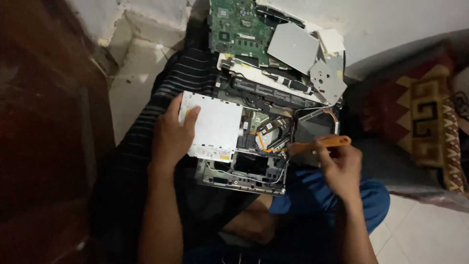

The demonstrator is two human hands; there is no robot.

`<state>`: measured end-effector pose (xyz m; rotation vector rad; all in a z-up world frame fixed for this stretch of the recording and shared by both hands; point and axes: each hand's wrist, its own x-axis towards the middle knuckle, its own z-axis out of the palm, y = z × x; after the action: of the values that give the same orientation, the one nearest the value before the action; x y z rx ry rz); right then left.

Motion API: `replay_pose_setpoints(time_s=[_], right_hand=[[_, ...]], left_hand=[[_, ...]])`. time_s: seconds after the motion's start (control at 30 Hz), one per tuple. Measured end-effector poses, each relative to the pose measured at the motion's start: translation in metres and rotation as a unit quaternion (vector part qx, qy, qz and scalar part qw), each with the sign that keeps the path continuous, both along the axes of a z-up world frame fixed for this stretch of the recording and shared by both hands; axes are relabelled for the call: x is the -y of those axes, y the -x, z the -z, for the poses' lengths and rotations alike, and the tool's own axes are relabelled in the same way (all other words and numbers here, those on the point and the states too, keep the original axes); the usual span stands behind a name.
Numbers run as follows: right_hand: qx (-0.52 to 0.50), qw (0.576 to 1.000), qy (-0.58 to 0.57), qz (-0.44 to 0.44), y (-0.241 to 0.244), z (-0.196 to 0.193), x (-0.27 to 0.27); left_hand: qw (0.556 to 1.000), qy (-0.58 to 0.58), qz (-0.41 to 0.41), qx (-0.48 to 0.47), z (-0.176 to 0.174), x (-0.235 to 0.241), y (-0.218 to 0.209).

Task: The person is repairing a disassembled laptop while sitting on the floor. They use a screwdriver to remove screws from a metal component and then use their hands to detach and reattach parts of the laptop chassis.

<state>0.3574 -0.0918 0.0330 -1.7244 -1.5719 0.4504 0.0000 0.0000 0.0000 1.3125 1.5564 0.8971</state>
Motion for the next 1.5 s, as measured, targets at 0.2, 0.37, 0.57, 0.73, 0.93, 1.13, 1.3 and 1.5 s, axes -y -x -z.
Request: replay_pose_setpoints(time_s=[0.2,0.37,0.57,0.73,0.93,1.13,1.3,1.5], right_hand=[[-0.032,0.997,-0.029,-0.066,0.009,0.006,0.005],[-0.032,0.997,-0.055,-0.047,0.021,0.006,0.002],[-0.048,0.997,-0.041,-0.032,0.037,0.01,-0.014],[-0.138,0.985,0.018,-0.106,0.084,-0.007,-0.022],[-0.087,0.993,-0.063,-0.046,0.082,0.003,-0.048],[-0.1,0.992,-0.048,-0.06,0.073,0.009,-0.069],[-0.092,0.992,-0.031,-0.083,0.084,-0.01,-0.059],[-0.048,0.992,-0.112,-0.043,0.054,0.005,-0.052]], left_hand=[[1.0,0.017,0.0,0.012,-0.003,0.0,-0.002],[1.0,0.019,-0.003,0.003,0.003,-0.001,0.0],[1.0,0.024,-0.004,0.009,0.004,-0.003,0.0],[1.0,0.017,-0.005,0.018,-0.002,-0.002,-0.002],[1.0,0.004,-0.014,0.02,0.009,0.0,0.001],[0.999,-0.009,-0.01,0.042,-0.004,0.001,-0.002],[1.0,-0.013,-0.004,0.017,0.007,0.001,-0.002],[0.999,-0.006,-0.005,0.032,0.016,-0.003,-0.001]])
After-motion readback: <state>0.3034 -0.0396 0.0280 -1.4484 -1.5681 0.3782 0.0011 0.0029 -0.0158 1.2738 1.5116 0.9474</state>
